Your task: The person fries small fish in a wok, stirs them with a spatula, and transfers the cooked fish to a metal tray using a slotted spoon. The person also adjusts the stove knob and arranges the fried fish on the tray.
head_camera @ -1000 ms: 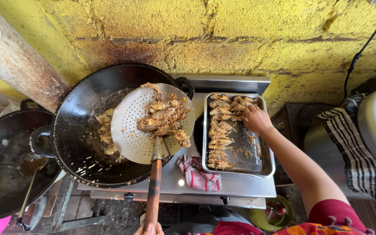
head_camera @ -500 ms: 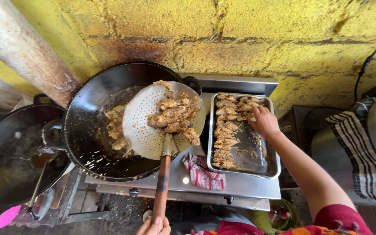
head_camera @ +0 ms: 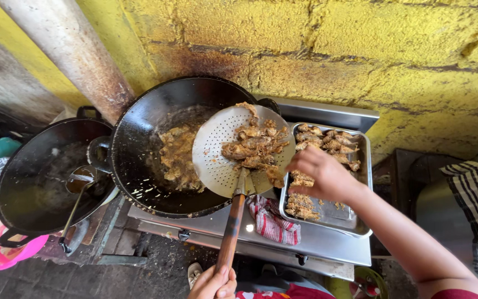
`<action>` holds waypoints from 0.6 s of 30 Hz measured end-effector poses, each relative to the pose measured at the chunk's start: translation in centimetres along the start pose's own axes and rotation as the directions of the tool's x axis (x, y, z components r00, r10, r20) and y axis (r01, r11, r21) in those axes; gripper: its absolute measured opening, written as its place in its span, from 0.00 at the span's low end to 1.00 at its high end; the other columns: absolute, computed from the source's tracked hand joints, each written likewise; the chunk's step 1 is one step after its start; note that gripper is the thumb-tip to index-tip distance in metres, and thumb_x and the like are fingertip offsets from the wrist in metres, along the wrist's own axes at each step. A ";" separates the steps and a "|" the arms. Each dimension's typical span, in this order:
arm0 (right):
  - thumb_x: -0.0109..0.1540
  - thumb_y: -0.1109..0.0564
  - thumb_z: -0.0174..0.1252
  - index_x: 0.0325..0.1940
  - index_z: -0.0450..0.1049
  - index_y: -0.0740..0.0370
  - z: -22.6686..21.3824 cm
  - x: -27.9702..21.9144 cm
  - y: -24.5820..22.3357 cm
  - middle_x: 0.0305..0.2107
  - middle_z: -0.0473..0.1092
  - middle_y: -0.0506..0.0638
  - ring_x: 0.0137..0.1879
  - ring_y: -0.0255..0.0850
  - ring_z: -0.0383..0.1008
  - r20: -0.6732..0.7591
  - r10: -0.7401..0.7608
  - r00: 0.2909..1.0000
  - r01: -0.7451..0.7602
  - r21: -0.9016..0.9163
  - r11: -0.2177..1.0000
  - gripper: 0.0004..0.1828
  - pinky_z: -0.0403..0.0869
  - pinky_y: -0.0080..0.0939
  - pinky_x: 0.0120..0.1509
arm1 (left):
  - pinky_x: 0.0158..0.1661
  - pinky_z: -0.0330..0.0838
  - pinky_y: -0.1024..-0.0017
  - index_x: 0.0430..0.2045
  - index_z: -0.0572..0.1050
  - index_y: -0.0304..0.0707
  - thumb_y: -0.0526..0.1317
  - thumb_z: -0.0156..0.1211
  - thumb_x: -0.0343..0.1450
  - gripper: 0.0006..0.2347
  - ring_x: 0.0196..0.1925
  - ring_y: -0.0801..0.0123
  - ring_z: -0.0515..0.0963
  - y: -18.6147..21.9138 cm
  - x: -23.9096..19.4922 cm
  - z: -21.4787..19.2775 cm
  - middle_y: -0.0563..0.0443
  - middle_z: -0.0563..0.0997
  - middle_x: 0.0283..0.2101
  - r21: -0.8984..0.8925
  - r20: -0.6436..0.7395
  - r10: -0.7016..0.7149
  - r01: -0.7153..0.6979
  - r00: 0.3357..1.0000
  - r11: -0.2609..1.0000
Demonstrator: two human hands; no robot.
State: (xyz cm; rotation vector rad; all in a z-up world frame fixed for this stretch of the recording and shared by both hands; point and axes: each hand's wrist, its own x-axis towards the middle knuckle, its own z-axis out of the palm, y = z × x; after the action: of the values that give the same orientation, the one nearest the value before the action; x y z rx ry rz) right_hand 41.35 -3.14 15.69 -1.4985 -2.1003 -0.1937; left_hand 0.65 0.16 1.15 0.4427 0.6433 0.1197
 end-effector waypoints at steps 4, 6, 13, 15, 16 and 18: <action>0.53 0.50 0.68 0.46 0.74 0.58 0.2 1.0 -2.4 0.40 0.74 0.51 0.49 0.49 0.72 0.118 -0.109 0.987 0.111 -0.011 0.994 0.20 0.73 0.49 0.53 | 0.18 0.52 0.77 0.40 0.67 0.29 0.43 0.45 0.79 0.12 0.16 0.78 0.59 0.3 -0.3 0.6 0.53 0.62 0.22 -0.022 0.084 0.002 -0.001 0.996 1.000; 0.54 0.53 0.67 0.46 0.74 0.57 0.3 0.9 -2.7 0.40 0.74 0.50 0.50 0.48 0.73 0.122 -0.107 0.987 0.107 0.008 0.994 0.18 0.73 0.49 0.53 | 0.18 0.52 0.78 0.40 0.66 0.29 0.43 0.45 0.79 0.12 0.16 0.78 0.59 0.2 -0.4 0.8 0.53 0.62 0.22 -0.027 0.106 -0.003 0.006 0.994 1.000; 0.60 0.54 0.66 0.45 0.72 0.56 0.9 1.4 -1.8 0.40 0.76 0.47 0.49 0.45 0.76 -0.084 -0.010 0.996 0.013 0.042 0.999 0.13 0.76 0.46 0.53 | 0.18 0.52 0.78 0.40 0.67 0.29 0.42 0.46 0.79 0.11 0.16 0.78 0.58 0.1 -0.2 0.9 0.53 0.62 0.22 -0.063 0.106 -0.016 0.023 0.994 0.998; 0.59 0.55 0.67 0.47 0.72 0.58 0.5 1.9 -1.3 0.39 0.76 0.48 0.47 0.43 0.76 -0.127 0.147 0.981 -0.132 0.118 0.984 0.15 0.76 0.44 0.50 | 0.18 0.52 0.78 0.40 0.67 0.29 0.43 0.45 0.78 0.12 0.15 0.79 0.58 -0.1 0.1 0.5 0.53 0.62 0.22 -0.057 0.109 -0.013 0.019 0.994 0.998; 0.58 0.56 0.68 0.48 0.73 0.59 0.2 2.2 -0.9 0.38 0.76 0.48 0.43 0.41 0.75 -0.103 0.275 0.956 -0.252 0.190 0.949 0.17 0.75 0.42 0.47 | 0.18 0.52 0.78 0.39 0.67 0.29 0.43 0.45 0.78 0.12 0.15 0.79 0.58 -0.3 0.3 0.1 0.53 0.62 0.21 -0.049 0.107 -0.009 0.015 0.994 0.999; 0.58 0.57 0.69 0.51 0.73 0.61 -0.8 2.8 -0.1 0.36 0.77 0.48 0.39 0.38 0.75 -0.096 0.429 0.898 -0.388 0.285 0.877 0.20 0.75 0.38 0.43 | 0.19 0.54 0.77 0.39 0.67 0.28 0.43 0.44 0.78 0.12 0.15 0.78 0.58 -0.6 1.1 -1.1 0.54 0.62 0.21 0.006 0.103 0.001 -0.002 0.995 1.000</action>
State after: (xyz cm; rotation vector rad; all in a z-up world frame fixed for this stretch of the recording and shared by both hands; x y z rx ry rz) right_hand 40.92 -1.20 17.77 -1.6638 -1.5690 0.1164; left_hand 0.84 0.31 -0.54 0.4524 0.5425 0.0960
